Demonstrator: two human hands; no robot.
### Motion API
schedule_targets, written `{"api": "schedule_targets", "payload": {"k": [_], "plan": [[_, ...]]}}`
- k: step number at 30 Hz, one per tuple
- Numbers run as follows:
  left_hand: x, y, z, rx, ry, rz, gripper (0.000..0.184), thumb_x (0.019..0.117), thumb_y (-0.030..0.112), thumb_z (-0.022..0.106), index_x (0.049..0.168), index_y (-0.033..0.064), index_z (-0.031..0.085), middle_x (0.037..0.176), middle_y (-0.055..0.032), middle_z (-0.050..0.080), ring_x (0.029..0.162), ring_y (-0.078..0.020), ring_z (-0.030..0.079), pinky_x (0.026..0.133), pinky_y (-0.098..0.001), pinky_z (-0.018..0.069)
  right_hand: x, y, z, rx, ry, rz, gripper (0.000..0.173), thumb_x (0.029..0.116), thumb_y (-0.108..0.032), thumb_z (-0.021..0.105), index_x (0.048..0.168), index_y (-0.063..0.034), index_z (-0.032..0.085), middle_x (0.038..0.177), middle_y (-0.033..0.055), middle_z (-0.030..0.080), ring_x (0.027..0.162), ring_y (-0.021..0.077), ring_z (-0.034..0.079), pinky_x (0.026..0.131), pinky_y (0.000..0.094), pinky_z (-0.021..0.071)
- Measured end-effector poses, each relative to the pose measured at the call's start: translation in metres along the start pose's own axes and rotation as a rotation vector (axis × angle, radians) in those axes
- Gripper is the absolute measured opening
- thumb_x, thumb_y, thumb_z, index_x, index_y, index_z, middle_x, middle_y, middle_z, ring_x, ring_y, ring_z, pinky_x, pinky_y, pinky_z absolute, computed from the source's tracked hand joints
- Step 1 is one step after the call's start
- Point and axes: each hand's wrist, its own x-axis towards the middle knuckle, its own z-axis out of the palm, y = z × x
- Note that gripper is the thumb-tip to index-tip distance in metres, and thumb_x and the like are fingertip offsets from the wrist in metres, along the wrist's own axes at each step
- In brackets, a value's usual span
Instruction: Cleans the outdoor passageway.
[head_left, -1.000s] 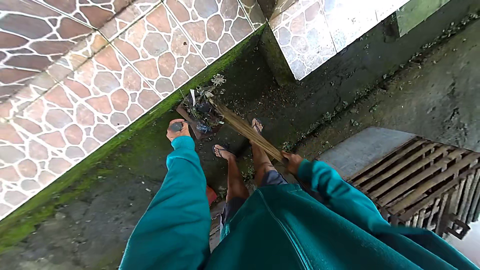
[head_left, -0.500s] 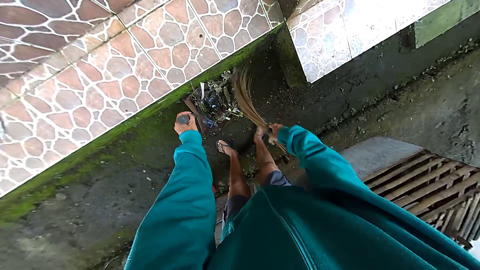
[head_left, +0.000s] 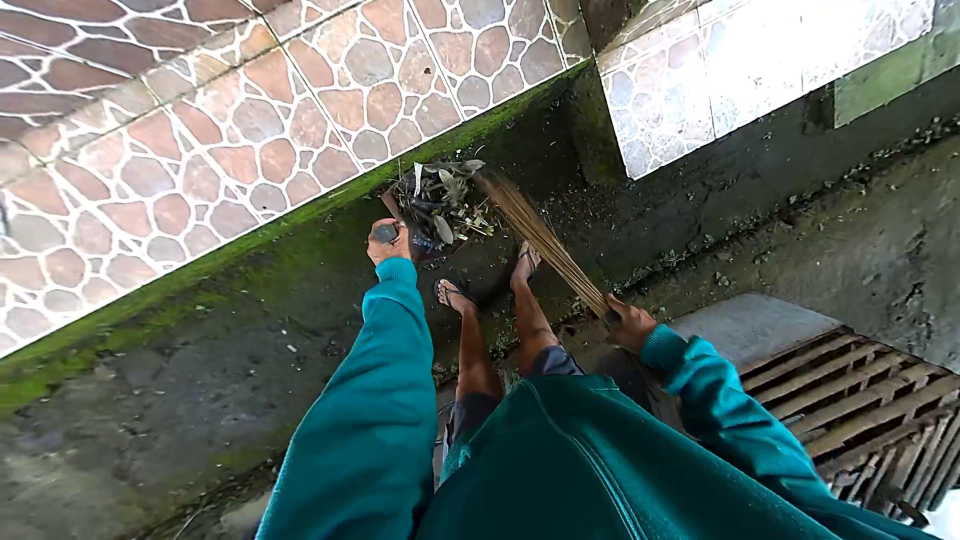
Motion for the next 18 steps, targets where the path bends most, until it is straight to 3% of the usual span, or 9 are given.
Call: {"api": "schedule_targets", "payload": {"k": [4,6,8,10,12,14,18], "plan": [[0.023,-0.019,0.020,-0.035,-0.048,0.053,0.047,0.0953,0.036,0.071,0.127,0.0018,0.065,0.126,-0.0218,0.067,0.123,-0.0329,0.062,0.108,-0.0497,0.0439,0.070,-0.047,0.034,0.009,-0.043,-0.080,0.095,0.0833,-0.010,0.080,0.162,-0.0054,0.026,0.149,0.0276,0.051,0.136,0.0426,0.052,0.113,0.0582,0.0412],[0.031,-0.017,0.027,-0.032,-0.020,0.058,0.049,0.0976,0.044,0.066,0.123,0.0016,0.067,0.123,-0.0221,0.068,0.120,-0.0334,0.063,0.108,-0.0512,0.0430,0.078,-0.064,0.056,-0.097,-0.143,-0.156,0.090,0.0871,-0.012,0.076,0.162,-0.0051,0.027,0.151,0.0269,0.049,0.138,0.0411,0.050,0.115,0.0565,0.0392],[0.030,-0.015,0.026,-0.073,0.026,0.044,0.048,0.0984,0.045,0.064,0.122,0.0031,0.068,0.123,-0.0200,0.068,0.120,-0.0306,0.063,0.109,-0.0482,0.0434,0.063,-0.064,0.071,-0.146,-0.195,-0.175,0.094,0.0876,-0.012,0.076,0.164,-0.0055,0.020,0.152,0.0266,0.048,0.138,0.0409,0.051,0.115,0.0554,0.0395],[0.023,-0.017,0.013,-0.189,0.084,0.016,0.045,0.0988,0.040,0.065,0.124,0.0024,0.066,0.124,-0.0183,0.068,0.119,-0.0251,0.064,0.108,-0.0414,0.0452,0.040,-0.047,0.073,-0.147,-0.176,-0.135,0.099,0.0887,-0.016,0.075,0.165,-0.0097,0.013,0.142,0.0289,0.057,0.129,0.0444,0.058,0.109,0.0592,0.0439],[0.016,-0.027,-0.011,-0.335,0.132,-0.021,0.042,0.1002,0.036,0.064,0.123,0.0007,0.066,0.119,-0.0167,0.070,0.109,-0.0197,0.067,0.100,-0.0367,0.0519,0.015,-0.020,0.065,-0.165,-0.148,-0.069,0.098,0.0912,-0.022,0.072,0.167,-0.0170,0.010,0.133,0.0285,0.063,0.121,0.0461,0.063,0.104,0.0626,0.0475],[0.004,-0.039,-0.036,-0.492,0.145,-0.068,0.040,0.1026,0.030,0.061,0.126,-0.0019,0.062,0.116,-0.0158,0.069,0.095,-0.0143,0.068,0.088,-0.0312,0.0559,-0.012,0.005,0.052,-0.185,-0.173,-0.014,0.094,0.0953,-0.027,0.069,0.167,-0.0217,0.008,0.133,0.0285,0.063,0.121,0.0472,0.063,0.104,0.0632,0.0470],[-0.029,-0.065,-0.077,-0.698,0.184,-0.158,0.040,0.1069,0.027,0.053,0.134,-0.0026,0.053,0.112,-0.0139,0.067,0.085,-0.0116,0.069,0.077,-0.0281,0.0590,-0.067,0.056,0.035,-0.294,-0.179,0.040,0.093,0.0979,-0.023,0.064,0.167,-0.0243,0.001,0.127,0.0306,0.065,0.116,0.0496,0.064,0.101,0.0639,0.0480]]}}
